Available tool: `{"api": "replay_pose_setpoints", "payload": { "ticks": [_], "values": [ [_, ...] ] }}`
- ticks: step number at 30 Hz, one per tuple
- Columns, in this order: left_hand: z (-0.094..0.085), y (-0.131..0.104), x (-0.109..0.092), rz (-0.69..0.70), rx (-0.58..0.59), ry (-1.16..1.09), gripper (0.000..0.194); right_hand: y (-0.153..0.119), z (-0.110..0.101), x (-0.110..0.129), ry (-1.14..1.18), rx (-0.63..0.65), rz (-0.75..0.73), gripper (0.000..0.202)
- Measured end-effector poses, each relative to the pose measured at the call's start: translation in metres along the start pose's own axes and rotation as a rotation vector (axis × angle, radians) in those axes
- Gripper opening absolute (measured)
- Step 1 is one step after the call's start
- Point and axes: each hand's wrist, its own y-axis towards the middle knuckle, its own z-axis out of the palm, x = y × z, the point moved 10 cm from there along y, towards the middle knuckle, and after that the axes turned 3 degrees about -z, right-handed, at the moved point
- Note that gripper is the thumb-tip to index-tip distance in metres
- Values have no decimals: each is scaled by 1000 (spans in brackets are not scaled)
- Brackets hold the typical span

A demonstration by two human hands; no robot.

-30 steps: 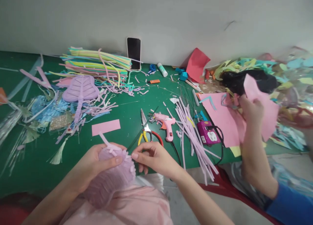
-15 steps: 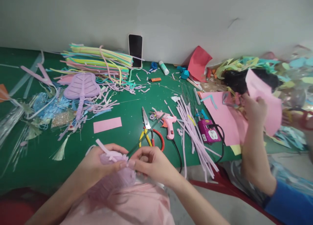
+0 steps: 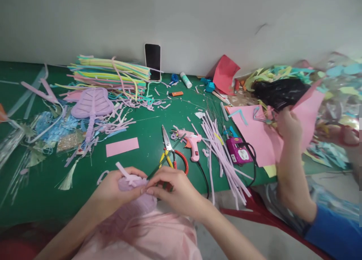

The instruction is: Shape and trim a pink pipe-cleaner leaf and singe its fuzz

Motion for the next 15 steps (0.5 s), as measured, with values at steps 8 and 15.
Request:
{"api": "replay_pose_setpoints", "payload": {
  "ticks": [8, 15],
  "values": [
    [-2, 0, 0, -26, -24, -5, 27, 0, 7, -24, 140, 57, 170, 13],
    [3, 1, 3, -50, 32, -65, 32, 0, 8, -34, 278, 24, 241, 21]
  ]
}}
